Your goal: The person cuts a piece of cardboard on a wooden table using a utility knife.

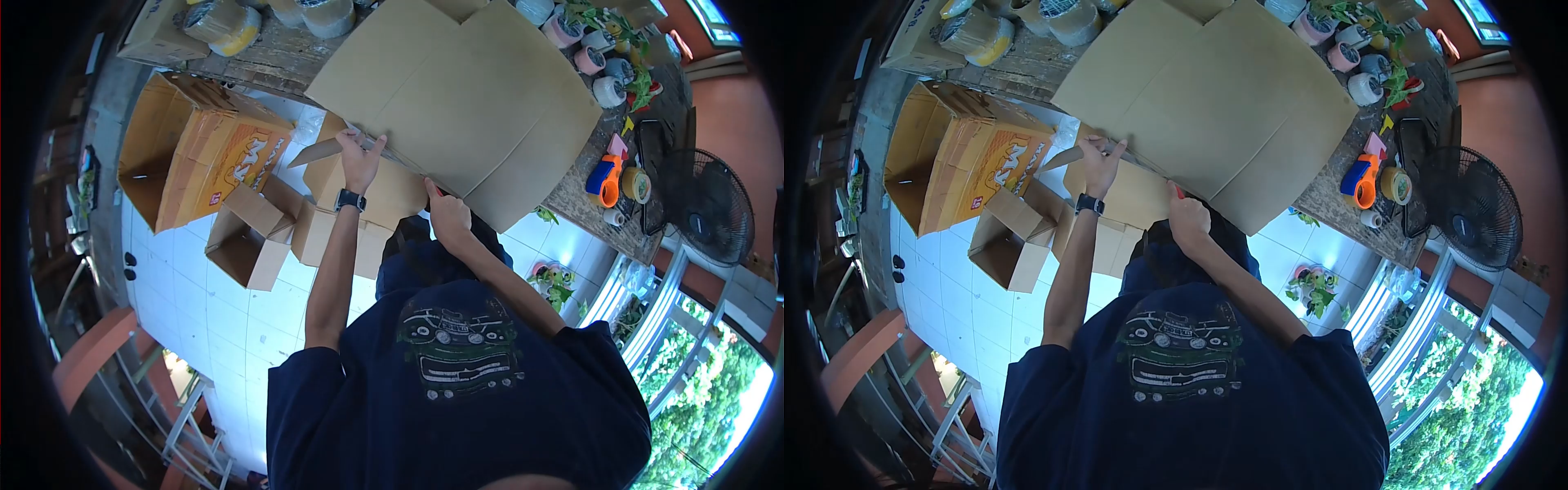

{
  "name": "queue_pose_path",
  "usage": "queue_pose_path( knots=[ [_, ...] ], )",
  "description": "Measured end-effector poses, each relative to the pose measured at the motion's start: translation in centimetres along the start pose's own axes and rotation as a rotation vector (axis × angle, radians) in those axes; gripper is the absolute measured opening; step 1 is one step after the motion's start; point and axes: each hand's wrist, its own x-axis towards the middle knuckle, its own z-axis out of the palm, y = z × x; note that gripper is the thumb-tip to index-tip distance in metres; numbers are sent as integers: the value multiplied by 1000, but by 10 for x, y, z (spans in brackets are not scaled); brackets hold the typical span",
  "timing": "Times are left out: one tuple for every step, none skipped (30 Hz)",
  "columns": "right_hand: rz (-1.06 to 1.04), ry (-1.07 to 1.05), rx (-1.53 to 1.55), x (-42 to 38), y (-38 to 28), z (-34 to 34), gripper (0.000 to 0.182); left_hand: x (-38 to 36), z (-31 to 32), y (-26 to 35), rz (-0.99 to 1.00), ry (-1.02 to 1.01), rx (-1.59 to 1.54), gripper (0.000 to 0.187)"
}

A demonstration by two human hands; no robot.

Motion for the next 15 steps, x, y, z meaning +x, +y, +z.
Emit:
queue_pose_path(
  knots=[
    [4, 1, 3, -1, -1, -1, 60, -1, 0, 6, 2, 41, -6, 66],
    [8, 3, 7, -2, -1, -2, 60, -1, 1, 13, -46, 55, -30, 68],
    [12, 5, 12, -3, -1, -1, 59, 0, 2, 20, -95, 68, -55, 70],
    [17, 6, 28, -4, -1, 1, 63, 0, 3, 28, -143, 80, -79, 72],
    [22, 9, 43, -3, 0, 2, 66, 0, 6, 36, -167, 82, -56, 71],
    [27, 14, 60, -3, 1, 2, 70, -1, 9, 43, -190, 84, -33, 71],
    [18, 25, 65, -3, 2, 2, 70, 0, 11, 47, -211, 84, -9, 71],
    [9, 35, 70, -3, 3, 3, 71, 3, 14, 40, -198, 40, -119, 70],
    [2, 45, 76, -4, 3, 4, 72, 8, 19, 22, -186, -6, -229, 70],
    [-8, 49, 62, -6, 3, 3, 68, 10, 21, 21, -174, -52, -338, 69],
    [-17, 52, 48, -8, 4, 3, 64, 10, 23, 19, -207, -31, -255, 68],
    [-26, 55, 33, -9, 5, 3, 61, 7, 22, 26, -239, -9, -172, 68],
    [-23, 61, 36, -10, 6, 3, 61, 6, 23, 32, -269, 13, -89, 67],
    [-20, 67, 40, -10, 6, 3, 61, 6, 23, 32, -273, -13, -55, 69],
    [-20, 73, 44, -11, 6, 5, 61, 8, 20, 25, -276, -38, -20, 70]
  ],
)
